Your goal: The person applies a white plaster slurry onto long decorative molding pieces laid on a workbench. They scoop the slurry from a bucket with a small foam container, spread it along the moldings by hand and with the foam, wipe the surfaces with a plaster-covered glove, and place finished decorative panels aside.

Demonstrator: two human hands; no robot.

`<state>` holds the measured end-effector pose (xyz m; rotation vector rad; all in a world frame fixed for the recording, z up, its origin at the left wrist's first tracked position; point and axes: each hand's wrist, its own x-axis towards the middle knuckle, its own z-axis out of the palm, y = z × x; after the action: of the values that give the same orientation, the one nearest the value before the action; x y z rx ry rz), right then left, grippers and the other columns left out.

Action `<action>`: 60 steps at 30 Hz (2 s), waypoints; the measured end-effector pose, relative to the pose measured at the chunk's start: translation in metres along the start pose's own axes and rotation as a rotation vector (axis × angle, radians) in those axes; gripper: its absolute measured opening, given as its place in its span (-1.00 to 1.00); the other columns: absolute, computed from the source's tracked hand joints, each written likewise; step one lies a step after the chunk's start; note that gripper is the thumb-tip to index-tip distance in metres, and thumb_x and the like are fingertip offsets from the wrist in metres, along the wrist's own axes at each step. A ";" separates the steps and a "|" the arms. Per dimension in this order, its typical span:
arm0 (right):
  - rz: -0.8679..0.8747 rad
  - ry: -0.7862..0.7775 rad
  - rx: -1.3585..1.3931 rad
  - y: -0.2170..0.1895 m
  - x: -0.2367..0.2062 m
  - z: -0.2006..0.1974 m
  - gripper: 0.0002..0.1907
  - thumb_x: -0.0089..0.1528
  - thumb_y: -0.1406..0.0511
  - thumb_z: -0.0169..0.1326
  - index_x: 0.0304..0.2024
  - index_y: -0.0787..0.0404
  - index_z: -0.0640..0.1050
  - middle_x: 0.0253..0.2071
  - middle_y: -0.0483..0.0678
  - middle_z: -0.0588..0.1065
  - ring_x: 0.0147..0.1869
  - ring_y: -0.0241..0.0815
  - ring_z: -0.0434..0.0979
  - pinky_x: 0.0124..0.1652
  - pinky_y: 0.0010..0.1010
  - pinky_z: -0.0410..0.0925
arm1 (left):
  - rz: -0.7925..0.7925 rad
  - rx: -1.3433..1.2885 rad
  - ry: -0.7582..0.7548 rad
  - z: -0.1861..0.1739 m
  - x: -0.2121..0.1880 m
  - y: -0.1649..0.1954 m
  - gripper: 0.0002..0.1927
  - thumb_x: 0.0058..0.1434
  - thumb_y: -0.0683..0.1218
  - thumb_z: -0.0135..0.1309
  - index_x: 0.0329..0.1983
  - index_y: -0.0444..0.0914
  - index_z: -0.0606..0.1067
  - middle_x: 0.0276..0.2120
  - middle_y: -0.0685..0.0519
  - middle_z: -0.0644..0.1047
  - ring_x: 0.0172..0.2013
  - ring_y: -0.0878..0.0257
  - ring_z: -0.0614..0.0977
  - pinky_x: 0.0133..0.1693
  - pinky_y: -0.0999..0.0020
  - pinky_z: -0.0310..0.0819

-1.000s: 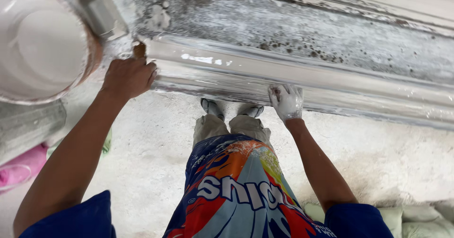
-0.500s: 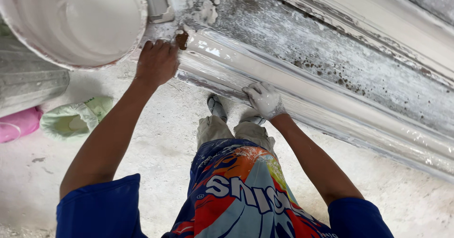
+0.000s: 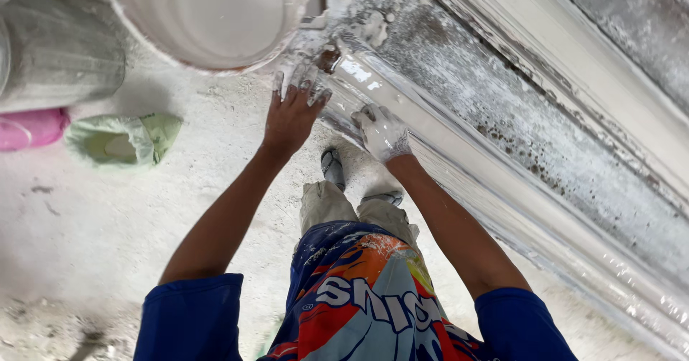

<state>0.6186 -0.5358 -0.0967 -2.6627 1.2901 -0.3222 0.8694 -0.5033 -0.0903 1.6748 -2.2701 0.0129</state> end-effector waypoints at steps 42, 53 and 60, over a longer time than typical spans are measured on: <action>-0.926 -1.323 0.992 -0.591 -0.882 0.044 -0.69 0.35 0.34 0.03 0.13 0.31 0.49 -0.17 -0.06 0.52 -0.26 -0.36 0.45 -0.34 -0.54 0.31 | -2.143 0.259 1.789 -0.094 -1.010 0.986 -0.59 0.27 -0.09 -0.03 0.19 -0.24 0.45 -0.07 -0.16 0.61 -0.07 0.02 0.69 0.02 0.19 0.54; -1.117 -1.348 0.968 -0.684 -1.127 0.024 -0.68 0.32 0.36 0.03 0.11 0.33 0.51 -0.22 -0.05 0.58 -0.26 -0.35 0.52 -0.32 -0.53 0.38 | -1.938 0.784 1.768 -0.350 -1.463 1.092 -0.53 0.32 -0.01 -0.05 0.25 -0.30 0.41 -0.02 -0.21 0.60 -0.04 -0.09 0.67 -0.01 0.08 0.57; -0.929 -1.316 1.067 -0.703 -1.150 0.050 -0.68 0.30 0.40 0.01 0.10 0.36 0.52 -0.23 0.04 0.59 -0.34 -0.29 0.53 -0.43 -0.51 0.35 | -1.786 1.522 1.626 -0.582 -1.600 1.107 -0.49 0.40 0.06 0.06 0.18 -0.42 0.32 0.02 -0.37 0.49 0.05 -0.27 0.51 0.09 -0.09 0.39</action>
<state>0.4670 0.8043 -0.1151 -1.5914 -0.4591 0.4751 0.4009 1.4436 0.2473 1.8734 0.9747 1.8569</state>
